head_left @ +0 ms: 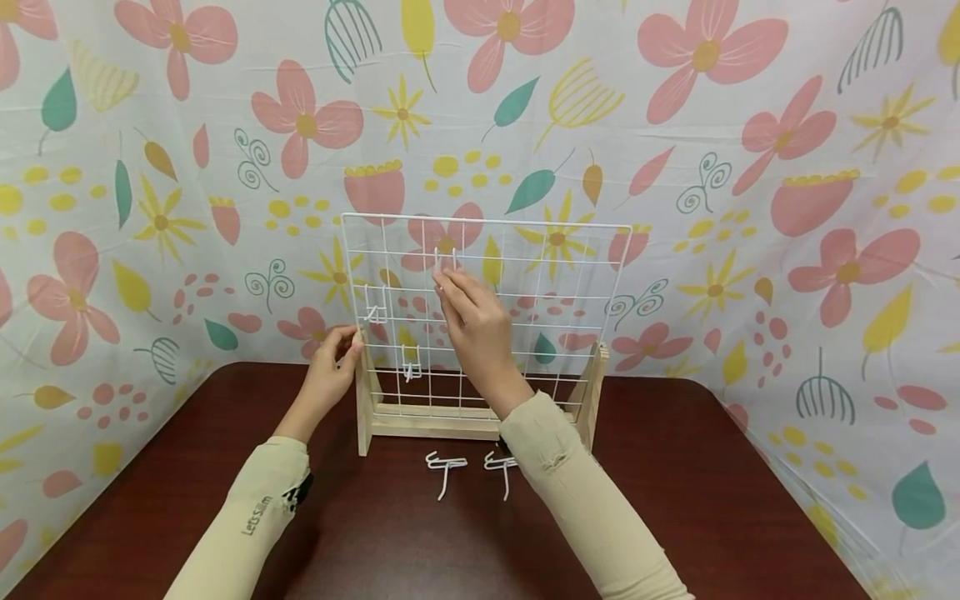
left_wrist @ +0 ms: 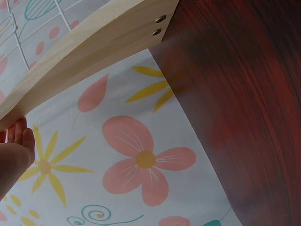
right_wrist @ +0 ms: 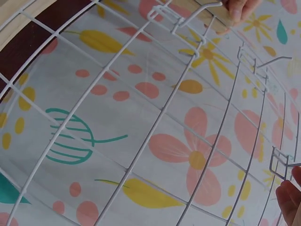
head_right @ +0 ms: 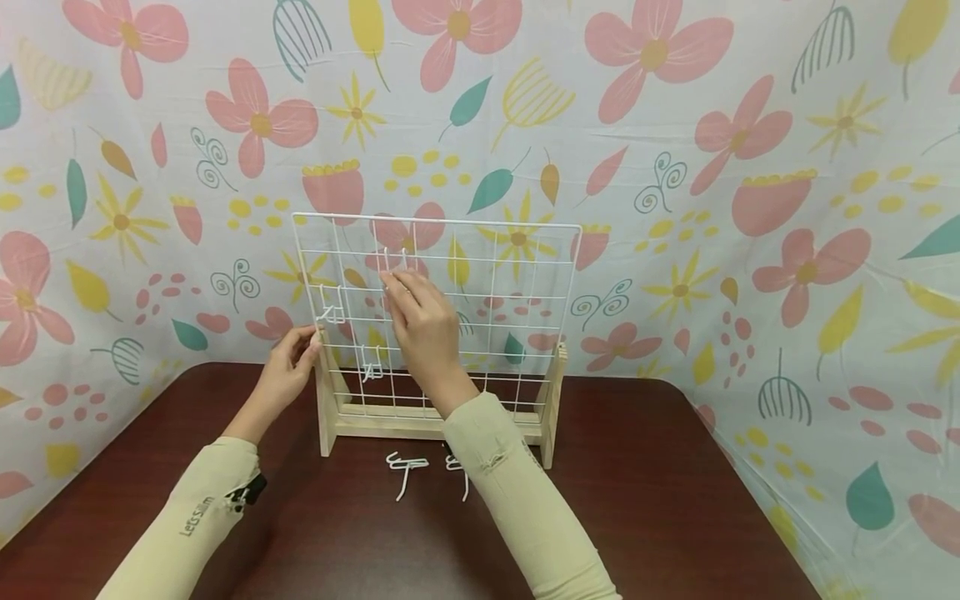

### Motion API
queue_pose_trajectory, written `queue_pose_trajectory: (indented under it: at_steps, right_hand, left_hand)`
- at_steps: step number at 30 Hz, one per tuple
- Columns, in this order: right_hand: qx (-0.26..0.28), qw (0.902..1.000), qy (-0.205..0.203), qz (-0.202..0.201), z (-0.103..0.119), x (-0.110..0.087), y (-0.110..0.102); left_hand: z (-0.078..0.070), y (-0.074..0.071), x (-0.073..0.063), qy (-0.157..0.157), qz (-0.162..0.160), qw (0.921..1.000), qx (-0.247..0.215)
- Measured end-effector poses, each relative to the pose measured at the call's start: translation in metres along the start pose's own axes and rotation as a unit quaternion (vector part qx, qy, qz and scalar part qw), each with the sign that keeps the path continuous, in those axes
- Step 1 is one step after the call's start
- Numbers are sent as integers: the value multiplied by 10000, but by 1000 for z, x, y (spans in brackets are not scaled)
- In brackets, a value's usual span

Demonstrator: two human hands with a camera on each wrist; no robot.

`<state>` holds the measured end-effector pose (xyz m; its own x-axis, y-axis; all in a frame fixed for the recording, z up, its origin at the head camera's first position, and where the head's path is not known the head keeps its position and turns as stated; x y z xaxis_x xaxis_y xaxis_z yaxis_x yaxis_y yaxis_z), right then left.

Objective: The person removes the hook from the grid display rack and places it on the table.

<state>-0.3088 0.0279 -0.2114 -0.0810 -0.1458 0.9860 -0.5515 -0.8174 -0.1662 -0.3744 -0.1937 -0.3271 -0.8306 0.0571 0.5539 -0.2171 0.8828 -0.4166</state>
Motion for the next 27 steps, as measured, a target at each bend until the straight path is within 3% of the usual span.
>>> queue_pose_trajectory:
  at_steps: [27]
  right_hand:
    - [185, 9988, -343, 281, 10, -28, -14]
  left_hand:
    - [1, 0, 2, 74, -23, 9999, 128]
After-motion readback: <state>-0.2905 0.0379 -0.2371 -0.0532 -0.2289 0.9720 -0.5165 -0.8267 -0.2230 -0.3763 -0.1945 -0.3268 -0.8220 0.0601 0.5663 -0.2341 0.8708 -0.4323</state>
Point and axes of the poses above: each hand's wrist, its own x-axis towards the middle knuckle, its own y-axis out of the palm, z = x × y, the point moved 6 cm from there along x, towards the middle knuckle, and after that the axes turned 4 degrees about x, right-handed, at the moved point
